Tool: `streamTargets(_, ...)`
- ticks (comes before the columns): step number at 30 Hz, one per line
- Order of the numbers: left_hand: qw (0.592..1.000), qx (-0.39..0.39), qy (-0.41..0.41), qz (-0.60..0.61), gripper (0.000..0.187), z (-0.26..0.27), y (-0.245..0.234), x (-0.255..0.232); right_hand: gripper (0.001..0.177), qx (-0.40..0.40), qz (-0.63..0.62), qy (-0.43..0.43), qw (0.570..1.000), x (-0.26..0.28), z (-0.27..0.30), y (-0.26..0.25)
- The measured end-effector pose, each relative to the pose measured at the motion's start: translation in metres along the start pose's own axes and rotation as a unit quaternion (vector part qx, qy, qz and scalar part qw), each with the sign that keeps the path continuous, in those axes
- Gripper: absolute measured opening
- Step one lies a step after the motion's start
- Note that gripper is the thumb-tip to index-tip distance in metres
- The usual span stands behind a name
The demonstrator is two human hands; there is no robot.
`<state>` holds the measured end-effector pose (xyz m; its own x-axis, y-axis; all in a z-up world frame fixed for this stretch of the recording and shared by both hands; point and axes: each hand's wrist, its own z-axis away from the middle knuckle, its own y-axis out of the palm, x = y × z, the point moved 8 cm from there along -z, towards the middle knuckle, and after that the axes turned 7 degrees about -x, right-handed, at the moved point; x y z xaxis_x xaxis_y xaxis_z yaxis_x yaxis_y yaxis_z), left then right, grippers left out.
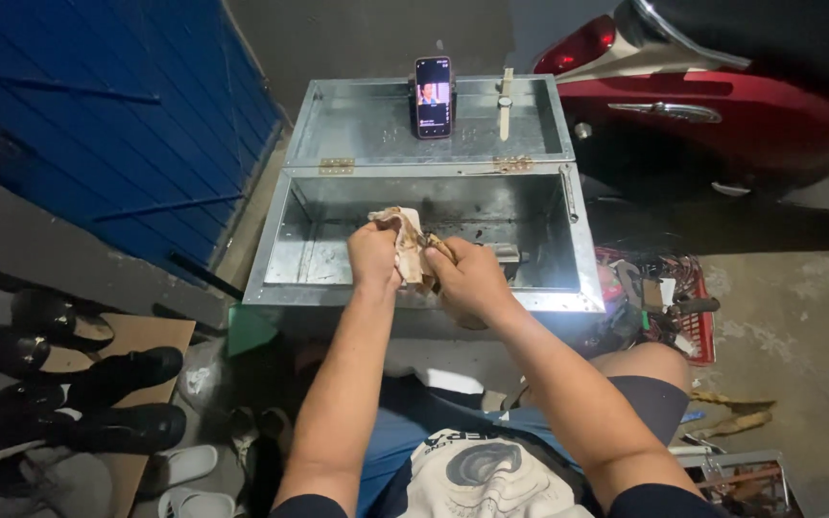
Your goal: Cleaning greasy mechanical components inside a metal storage box using a rag and a brush.
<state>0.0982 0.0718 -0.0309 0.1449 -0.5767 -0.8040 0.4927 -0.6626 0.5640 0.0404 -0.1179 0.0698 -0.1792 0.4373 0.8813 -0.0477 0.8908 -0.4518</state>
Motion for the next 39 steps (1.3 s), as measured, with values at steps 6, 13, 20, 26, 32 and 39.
streamTargets(6, 0.986, -0.050, -0.025, 0.156, 0.012, -0.061, -0.039, -0.006, 0.034, -0.022, 0.099, -0.096, 0.990, 0.003, 0.012, -0.005)
streamTargets(13, 0.997, -0.039, 0.054, 0.028, 0.020, -0.033, -0.052, -0.099, 0.029, -0.063, -0.026, 0.046, 0.997, -0.035, 0.031, -0.033)
streamTargets(20, 0.994, 0.070, -0.071, -0.040, 0.019, 0.021, -0.020, 0.036, 0.028, 0.000, -0.048, -0.002, 0.999, -0.031, 0.033, 0.002)
streamTargets(26, 0.995, 0.036, -0.037, -0.087, 0.008, 0.016, -0.018, 0.039, 0.029, 0.036, 0.045, -0.021, 0.998, -0.006, 0.038, -0.006)
streamTargets(32, 0.995, -0.043, -0.019, -0.087, 0.025, -0.084, -0.097, -0.017, 0.031, 0.048, 0.077, 0.010, 0.996, -0.002, 0.054, -0.027)
streamTargets(39, 0.978, 0.144, -0.059, 0.141, 0.034, -0.027, -0.039, -0.040, 0.027, -0.128, 0.033, -0.158, 0.979, 0.004, 0.047, -0.053)
